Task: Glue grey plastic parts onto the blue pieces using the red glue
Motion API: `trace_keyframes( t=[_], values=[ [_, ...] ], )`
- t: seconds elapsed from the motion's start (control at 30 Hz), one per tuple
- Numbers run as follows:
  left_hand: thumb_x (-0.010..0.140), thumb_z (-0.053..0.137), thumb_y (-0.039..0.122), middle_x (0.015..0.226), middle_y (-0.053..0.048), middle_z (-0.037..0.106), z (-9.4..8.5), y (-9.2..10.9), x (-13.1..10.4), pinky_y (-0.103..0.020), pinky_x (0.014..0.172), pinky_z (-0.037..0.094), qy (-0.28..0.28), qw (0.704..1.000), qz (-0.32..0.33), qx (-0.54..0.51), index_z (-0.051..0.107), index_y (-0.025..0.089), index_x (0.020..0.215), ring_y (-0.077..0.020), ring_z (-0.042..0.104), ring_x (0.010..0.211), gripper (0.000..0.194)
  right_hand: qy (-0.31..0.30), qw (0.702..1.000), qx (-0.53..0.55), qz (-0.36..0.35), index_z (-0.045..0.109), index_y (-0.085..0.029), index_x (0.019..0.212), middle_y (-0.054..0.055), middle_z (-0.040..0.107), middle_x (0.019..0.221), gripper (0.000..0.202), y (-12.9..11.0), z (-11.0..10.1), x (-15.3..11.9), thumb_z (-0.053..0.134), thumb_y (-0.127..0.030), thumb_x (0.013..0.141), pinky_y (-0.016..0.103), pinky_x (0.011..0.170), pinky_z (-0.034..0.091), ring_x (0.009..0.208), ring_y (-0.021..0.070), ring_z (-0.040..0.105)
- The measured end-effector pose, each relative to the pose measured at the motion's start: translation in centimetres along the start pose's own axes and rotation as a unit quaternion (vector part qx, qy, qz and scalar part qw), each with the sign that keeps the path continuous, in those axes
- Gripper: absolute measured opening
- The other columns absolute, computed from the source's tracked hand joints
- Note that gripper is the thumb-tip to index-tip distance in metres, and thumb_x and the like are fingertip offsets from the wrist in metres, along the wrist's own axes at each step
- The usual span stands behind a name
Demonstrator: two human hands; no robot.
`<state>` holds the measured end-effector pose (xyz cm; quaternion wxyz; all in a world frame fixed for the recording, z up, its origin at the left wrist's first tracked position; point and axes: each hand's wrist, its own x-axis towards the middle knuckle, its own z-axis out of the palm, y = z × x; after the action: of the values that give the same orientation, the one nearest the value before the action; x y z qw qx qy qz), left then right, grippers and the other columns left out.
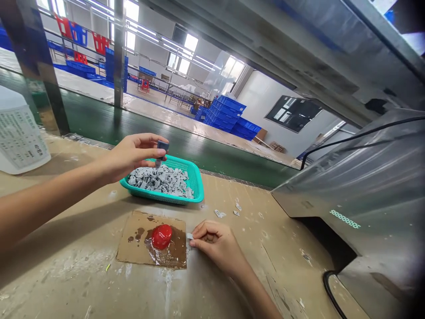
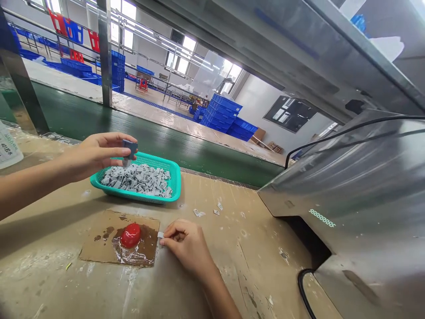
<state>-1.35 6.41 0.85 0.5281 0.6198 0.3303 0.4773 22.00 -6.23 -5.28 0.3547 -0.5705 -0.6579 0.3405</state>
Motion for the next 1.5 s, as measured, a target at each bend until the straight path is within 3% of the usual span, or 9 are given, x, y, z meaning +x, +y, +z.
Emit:
trace_keyframes(
  t=[0.13,0.47,0.67,1.03,1.23,1.37,1.5],
  values=[
    [0.061,0.068,0.032,0.081,-0.003,0.06,0.1,-0.4,0.0,-0.031,0.066,0.049,0.008,1.0,-0.011,-0.004,0.062,0.019,0.092,-0.0186,0.06,0.082,0.034,-0.003,0.995,-0.087,-0.056,0.061,-0.017,0.059,0.005,0.064,0.069,0.009,0.1,0.0,-0.2,0.063,-0.016,0.067,0.027,0.06,0.048,0.066,0.0166,0.059],
    [0.061,0.069,0.03,0.082,-0.002,0.058,0.2,-0.8,-0.2,-0.03,0.068,0.048,0.005,1.0,-0.021,-0.009,0.062,0.02,0.091,-0.0164,0.058,0.081,0.033,-0.024,0.981,-0.149,-0.124,0.062,-0.018,0.063,0.006,0.066,0.071,0.016,-0.4,-0.4,-0.8,0.052,-0.009,0.071,0.023,0.053,0.045,0.067,0.0157,0.061],
    [0.06,0.07,0.031,0.083,-0.003,0.058,0.4,-0.9,-0.3,-0.026,0.064,0.047,-0.008,0.999,-0.029,-0.018,0.062,0.02,0.091,-0.0163,0.058,0.081,0.034,0.018,0.988,-0.105,-0.109,0.068,-0.017,0.067,0.007,0.068,0.07,0.01,0.2,-0.3,-0.4,0.06,-0.011,0.069,0.025,0.055,0.049,0.065,0.0169,0.063],
    [0.055,0.073,0.018,0.09,-0.001,0.059,0.9,-0.6,-0.8,-0.025,0.066,0.046,-0.01,0.995,-0.078,-0.058,0.056,0.024,0.101,-0.013,0.06,0.074,0.049,0.006,0.985,-0.098,-0.144,0.069,-0.016,0.069,0.007,0.067,0.07,0.014,0.5,0.5,-0.5,0.059,-0.007,0.071,0.025,0.057,0.051,0.065,0.0165,0.063],
    [0.06,0.068,0.016,0.08,-0.003,0.062,1.4,-0.6,-1.0,-0.028,0.071,0.047,-0.006,0.989,-0.096,-0.112,0.059,0.017,0.093,-0.014,0.06,0.075,0.034,0.004,0.983,-0.107,-0.148,0.068,-0.017,0.069,0.006,0.067,0.07,0.013,0.5,0.4,-0.6,0.059,-0.009,0.072,0.025,0.057,0.05,0.065,0.0158,0.063],
    [0.066,0.062,0.014,0.08,-0.006,0.063,2.0,-0.2,-1.5,-0.03,0.077,0.046,-0.039,0.982,-0.124,-0.136,0.063,0.013,0.084,-0.0133,0.058,0.074,0.018,0.002,0.982,-0.113,-0.155,0.068,-0.017,0.069,0.006,0.067,0.07,0.013,0.4,0.5,-0.7,0.059,-0.009,0.072,0.024,0.057,0.05,0.065,0.0154,0.063],
    [0.065,0.061,0.013,0.084,-0.005,0.063,2.6,0.1,-2.1,-0.026,0.08,0.044,-0.093,0.981,-0.123,-0.114,0.066,0.013,0.084,-0.0118,0.057,0.076,0.02,0.004,0.98,-0.118,-0.159,0.068,-0.017,0.069,0.006,0.067,0.069,0.014,0.4,0.6,-0.7,0.057,-0.008,0.072,0.024,0.058,0.05,0.064,0.0151,0.063]
  ],
)
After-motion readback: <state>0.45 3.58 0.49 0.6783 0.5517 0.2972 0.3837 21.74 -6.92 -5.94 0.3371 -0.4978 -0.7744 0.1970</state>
